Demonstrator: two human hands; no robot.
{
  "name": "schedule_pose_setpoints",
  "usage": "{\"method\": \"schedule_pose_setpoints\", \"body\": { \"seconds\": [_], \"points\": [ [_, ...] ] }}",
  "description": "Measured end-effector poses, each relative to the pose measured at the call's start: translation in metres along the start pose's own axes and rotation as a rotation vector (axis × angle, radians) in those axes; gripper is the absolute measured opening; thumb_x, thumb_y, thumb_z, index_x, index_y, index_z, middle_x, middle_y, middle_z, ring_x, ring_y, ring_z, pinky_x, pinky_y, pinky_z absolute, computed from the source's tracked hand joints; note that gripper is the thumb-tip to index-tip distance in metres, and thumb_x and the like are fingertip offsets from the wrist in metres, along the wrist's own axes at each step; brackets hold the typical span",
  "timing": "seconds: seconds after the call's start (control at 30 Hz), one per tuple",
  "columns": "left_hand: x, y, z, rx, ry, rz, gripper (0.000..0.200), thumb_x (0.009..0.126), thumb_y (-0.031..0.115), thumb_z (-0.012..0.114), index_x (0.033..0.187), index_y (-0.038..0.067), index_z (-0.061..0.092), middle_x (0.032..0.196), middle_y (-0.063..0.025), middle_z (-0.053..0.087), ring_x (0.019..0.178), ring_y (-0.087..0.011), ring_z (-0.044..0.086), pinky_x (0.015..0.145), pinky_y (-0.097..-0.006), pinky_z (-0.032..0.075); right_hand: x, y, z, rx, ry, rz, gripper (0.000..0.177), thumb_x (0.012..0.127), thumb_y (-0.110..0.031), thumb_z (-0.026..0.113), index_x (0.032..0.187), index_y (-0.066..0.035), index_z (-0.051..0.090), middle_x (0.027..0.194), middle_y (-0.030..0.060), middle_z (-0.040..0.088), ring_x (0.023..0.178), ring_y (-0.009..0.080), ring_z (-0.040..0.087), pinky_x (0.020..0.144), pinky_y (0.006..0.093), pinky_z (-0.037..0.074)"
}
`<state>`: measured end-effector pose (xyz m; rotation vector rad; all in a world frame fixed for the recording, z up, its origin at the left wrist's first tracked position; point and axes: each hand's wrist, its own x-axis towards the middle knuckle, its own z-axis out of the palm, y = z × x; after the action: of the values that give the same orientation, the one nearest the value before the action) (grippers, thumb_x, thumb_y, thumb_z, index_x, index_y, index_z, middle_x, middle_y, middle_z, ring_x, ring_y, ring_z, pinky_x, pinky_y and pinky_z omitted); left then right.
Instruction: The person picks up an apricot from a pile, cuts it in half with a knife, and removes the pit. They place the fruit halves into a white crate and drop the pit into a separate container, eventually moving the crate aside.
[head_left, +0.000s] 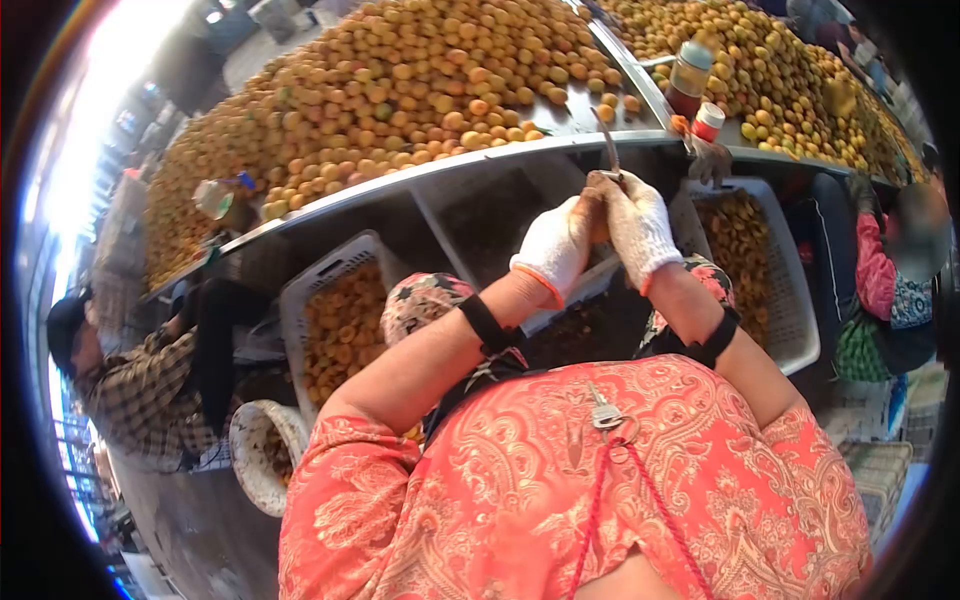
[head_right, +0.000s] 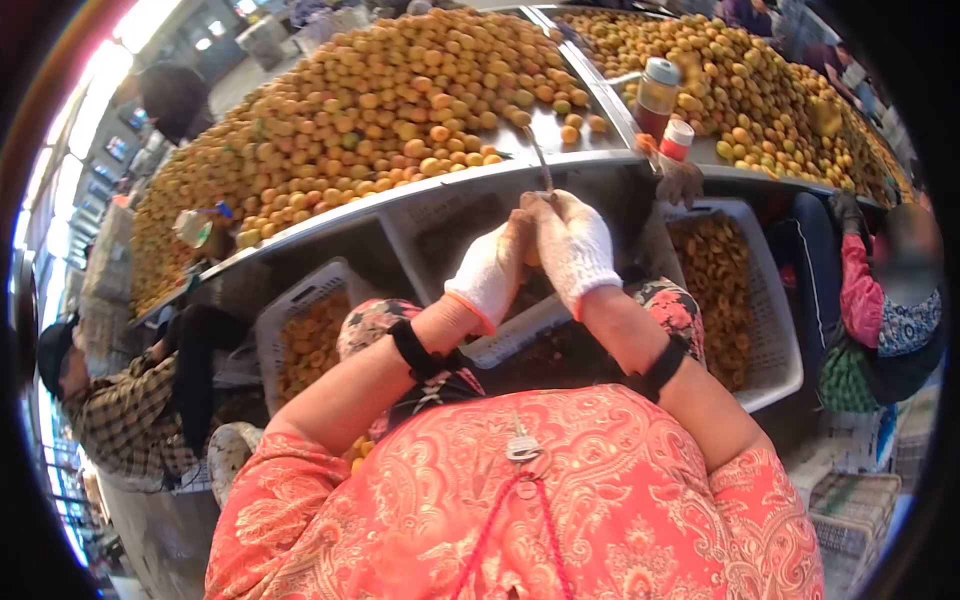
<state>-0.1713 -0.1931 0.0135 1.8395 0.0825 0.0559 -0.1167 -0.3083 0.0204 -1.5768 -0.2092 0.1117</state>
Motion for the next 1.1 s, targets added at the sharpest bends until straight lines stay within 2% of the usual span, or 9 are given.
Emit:
{"method": "schedule_pose_setpoints", "body": {
  "seconds": [0.13,0.27,0.3,0.33,0.43,0.47,0.6,0.9,1.1],
  "points": [
    [0.034,-0.054,0.017,-0.386,0.057,-0.18,0.067,0.103,0.057,0.034,0.112,-0.002,0.065,0.096,-0.0135,0.071,0.089,-0.0221,0.064,0.079,-0.0349,0.049,0.029,0.047,0.015,-0.09,0.08,0.047,0.028,0.095,-0.027,0.064,0.1,0.0,0.07,0.088,0.0098,0.073,0.079,0.0157,0.067,0.074,0.0307,0.052],
    [0.063,-0.103,0.044,-1.165,0.213,-0.395,0.059,0.099,0.059,0.043,0.109,0.006,0.068,0.095,-0.0066,0.069,0.084,-0.0179,0.062,0.075,-0.0316,0.05,0.042,0.055,0.035,-0.55,0.049,-0.037,0.03,0.092,-0.032,0.062,0.091,-0.003,0.07,0.084,0.0229,0.068,0.083,0.0387,0.068,0.073,0.0433,0.052],
    [0.06,-0.095,0.037,-1.335,0.218,-0.446,0.055,0.099,0.058,0.044,0.109,0.008,0.067,0.095,-0.006,0.069,0.084,-0.0184,0.064,0.075,-0.0313,0.052,0.047,0.072,0.04,-0.613,0.079,-0.164,0.024,0.091,-0.025,0.065,0.09,-0.001,0.068,0.072,0.0168,0.067,0.066,0.0255,0.067,0.062,0.0348,0.05],
    [0.064,-0.097,0.032,-1.431,0.227,-0.486,0.049,0.099,0.057,0.045,0.111,0.013,0.065,0.094,-0.0042,0.069,0.083,-0.0191,0.066,0.072,-0.0317,0.054,0.049,0.068,0.046,-0.66,0.046,-0.177,0.023,0.09,-0.024,0.065,0.087,-0.002,0.068,0.07,0.0173,0.066,0.064,0.0287,0.067,0.06,0.036,0.049],
    [0.05,-0.073,0.002,-1.215,0.182,-0.794,0.066,0.084,0.079,0.045,0.109,0.021,0.063,0.097,0.0006,0.067,0.08,-0.0185,0.061,0.057,-0.0341,0.044,0.053,0.065,0.062,-0.682,-0.037,-0.261,0.02,0.088,-0.021,0.068,0.083,-0.002,0.065,0.066,0.0181,0.063,0.061,0.0328,0.064,0.056,0.0385,0.047],
    [0.049,-0.081,-0.004,-1.104,0.118,-0.899,0.065,0.078,0.086,0.043,0.094,0.026,0.063,0.08,0.004,0.063,0.066,-0.0153,0.055,0.051,-0.0312,0.035,0.055,0.067,0.065,-0.693,-0.056,-0.305,0.019,0.087,-0.02,0.069,0.083,-0.002,0.065,0.067,0.0181,0.063,0.062,0.0328,0.064,0.056,0.0383,0.047],
    [0.042,-0.051,-0.018,-1.143,0.141,-0.987,0.061,0.081,0.084,0.041,0.071,0.026,0.055,0.056,0.0066,0.046,0.043,-0.0139,0.039,0.043,-0.0279,0.023,0.052,0.065,0.065,-0.7,-0.127,-0.438,0.017,0.083,-0.017,0.072,0.08,-0.003,0.063,0.068,0.0178,0.06,0.062,0.0349,0.061,0.056,0.0386,0.046],
    [0.032,-0.071,-0.016,-1.261,-0.072,-0.943,0.06,0.086,0.08,0.039,0.06,0.025,0.039,0.047,0.0082,0.027,0.037,-0.0106,0.023,0.04,-0.0262,0.014,0.051,0.052,0.053,-0.752,-0.302,-0.575,0.019,0.077,-0.02,0.074,0.075,-0.007,0.06,0.072,0.0163,0.061,0.068,0.0375,0.063,0.06,0.0427,0.051],
    [0.034,-0.08,-0.012,-1.328,-0.22,-0.82,0.06,0.086,0.08,0.041,0.063,0.024,0.041,0.049,0.0075,0.03,0.037,-0.0107,0.024,0.04,-0.0263,0.015,0.052,0.046,0.044,-0.713,-0.328,-0.724,0.021,0.077,-0.014,0.074,0.073,-0.005,0.056,0.067,0.0155,0.055,0.062,0.0363,0.059,0.054,0.039,0.046]
  ]
}}
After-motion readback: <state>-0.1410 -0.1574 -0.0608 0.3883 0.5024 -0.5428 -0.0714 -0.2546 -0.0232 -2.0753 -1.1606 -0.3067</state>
